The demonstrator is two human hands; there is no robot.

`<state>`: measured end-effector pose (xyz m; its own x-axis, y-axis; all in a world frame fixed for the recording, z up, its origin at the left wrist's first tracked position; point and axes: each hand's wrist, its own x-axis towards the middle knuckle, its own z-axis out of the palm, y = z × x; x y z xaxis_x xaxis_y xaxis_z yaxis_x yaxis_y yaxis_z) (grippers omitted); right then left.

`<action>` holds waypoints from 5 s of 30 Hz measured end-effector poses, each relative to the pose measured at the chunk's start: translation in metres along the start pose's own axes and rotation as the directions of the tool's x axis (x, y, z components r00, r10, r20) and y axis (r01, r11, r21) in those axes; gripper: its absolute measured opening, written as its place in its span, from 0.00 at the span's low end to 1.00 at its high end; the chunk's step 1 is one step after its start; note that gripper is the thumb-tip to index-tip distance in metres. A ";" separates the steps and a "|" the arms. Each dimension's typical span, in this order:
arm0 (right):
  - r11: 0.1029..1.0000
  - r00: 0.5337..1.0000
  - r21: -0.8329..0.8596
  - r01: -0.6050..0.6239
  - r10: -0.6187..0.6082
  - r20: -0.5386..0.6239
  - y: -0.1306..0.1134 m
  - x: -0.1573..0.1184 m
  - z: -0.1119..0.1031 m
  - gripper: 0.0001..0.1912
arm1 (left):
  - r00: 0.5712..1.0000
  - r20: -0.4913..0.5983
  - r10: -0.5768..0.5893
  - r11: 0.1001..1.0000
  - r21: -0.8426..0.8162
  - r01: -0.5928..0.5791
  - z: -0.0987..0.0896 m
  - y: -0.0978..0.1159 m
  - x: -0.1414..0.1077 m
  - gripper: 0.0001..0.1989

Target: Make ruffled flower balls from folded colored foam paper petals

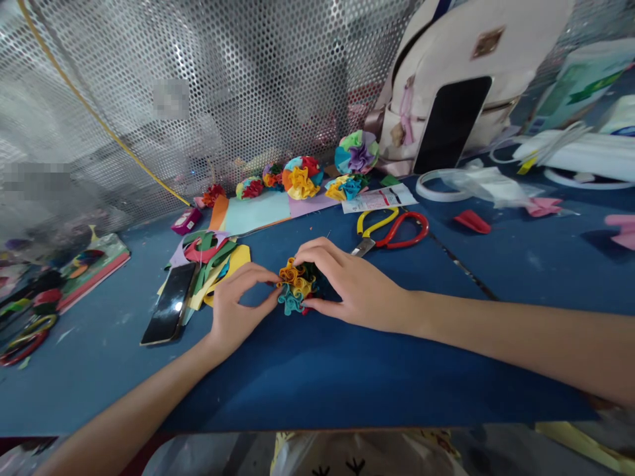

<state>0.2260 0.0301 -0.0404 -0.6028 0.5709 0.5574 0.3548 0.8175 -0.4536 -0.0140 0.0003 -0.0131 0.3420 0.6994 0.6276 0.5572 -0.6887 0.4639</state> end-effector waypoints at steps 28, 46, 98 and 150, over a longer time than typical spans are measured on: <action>0.904 0.983 -0.389 0.180 -0.175 0.047 -0.014 0.036 -0.033 0.09 | 0.947 0.315 -0.065 0.990 0.140 0.021 -0.013 0.026 0.048 0.15; 0.884 0.971 -0.414 0.216 -0.239 -0.004 -0.008 0.034 -0.018 0.14 | 0.932 0.312 -0.184 0.977 -0.048 0.209 -0.009 0.016 0.043 0.12; 0.996 0.998 -0.086 -0.001 -0.004 -0.059 -0.005 0.033 -0.018 0.06 | 0.939 0.255 -0.229 0.958 -0.114 0.264 -0.009 0.017 0.043 0.07; 0.984 0.999 -0.169 0.047 -0.047 0.002 -0.011 0.036 -0.022 0.05 | 0.871 0.249 -0.424 0.819 -0.305 0.486 -0.014 0.017 0.037 0.05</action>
<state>0.2159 0.0431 0.0001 -0.6205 0.5313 0.5769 0.4419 0.8445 -0.3026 -0.0026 0.0120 0.0273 0.2496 0.9488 0.1938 0.3921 -0.2820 0.8757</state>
